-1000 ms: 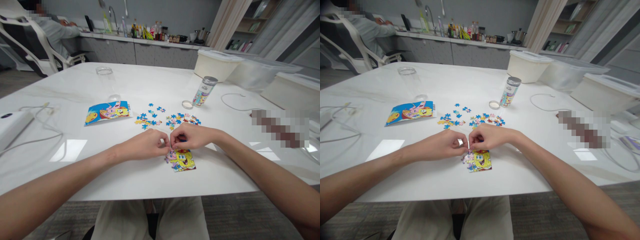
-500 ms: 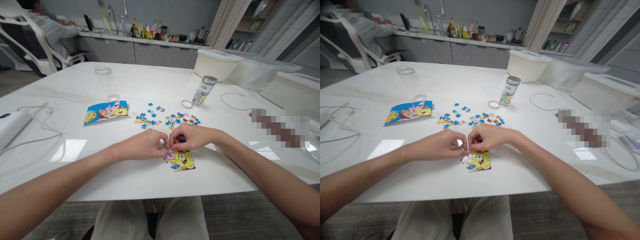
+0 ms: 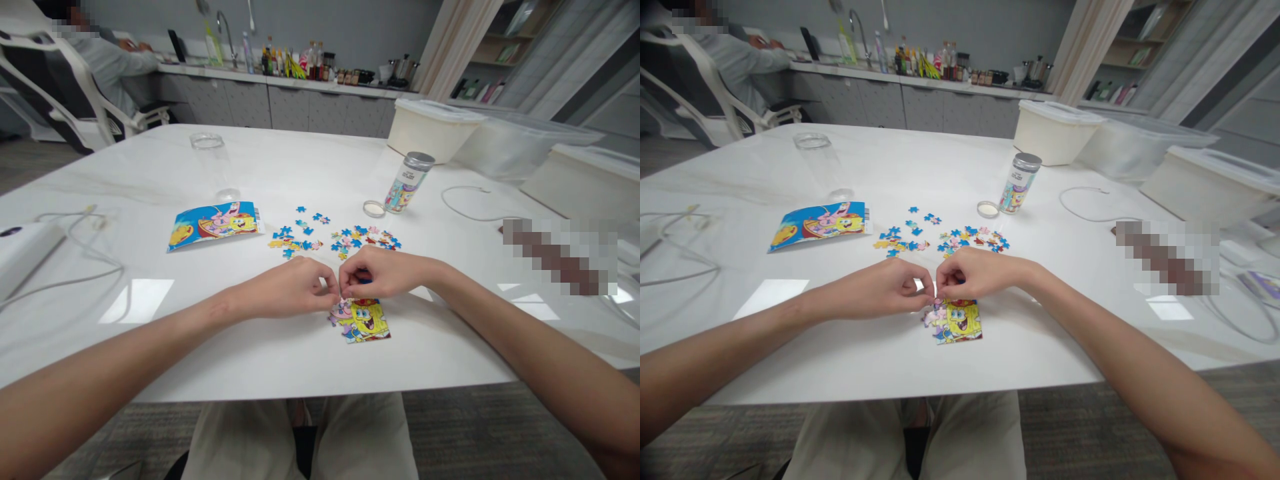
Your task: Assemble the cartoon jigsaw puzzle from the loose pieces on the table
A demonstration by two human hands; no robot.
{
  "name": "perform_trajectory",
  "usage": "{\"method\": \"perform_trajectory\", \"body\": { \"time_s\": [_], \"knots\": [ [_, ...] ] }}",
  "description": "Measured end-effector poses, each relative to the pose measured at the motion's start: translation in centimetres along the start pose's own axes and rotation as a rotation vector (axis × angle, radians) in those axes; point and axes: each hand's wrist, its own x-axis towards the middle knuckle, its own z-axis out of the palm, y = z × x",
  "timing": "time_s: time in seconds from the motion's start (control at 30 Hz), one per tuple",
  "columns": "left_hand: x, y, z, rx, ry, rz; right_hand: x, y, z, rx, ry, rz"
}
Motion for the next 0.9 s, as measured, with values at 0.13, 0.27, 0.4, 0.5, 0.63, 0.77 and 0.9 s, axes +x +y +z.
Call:
{"method": "perform_trajectory", "body": {
  "time_s": [0.13,0.27,0.4,0.5,0.63,0.77,0.9],
  "knots": [
    [0.01,0.04,-0.05,-0.006,0.003,-0.015,0.02,-0.07,-0.01,0.01,0.0,0.004],
    [0.02,-0.07,-0.07,-0.037,0.012,-0.021,0.0,-0.07,-0.04,0.027,0.0,-0.017],
    [0.04,-0.02,-0.13,-0.057,0.018,-0.041,0.02,-0.09,-0.05,0.03,-0.004,-0.028],
    [0.03,0.09,-0.2,-0.06,0.009,-0.041,0.05,-0.11,-0.03,0.028,-0.003,-0.031],
    [0.0,0.07,-0.21,-0.061,0.003,-0.045,0.03,-0.17,-0.04,0.033,0.003,-0.034],
    [-0.01,-0.07,-0.11,-0.064,0.009,-0.042,-0.04,-0.37,-0.11,0.004,0.009,-0.027],
    [-0.02,-0.09,-0.16,-0.07,0.013,-0.04,-0.14,-0.51,-0.22,-0.019,0.01,-0.018]
  ]
}}
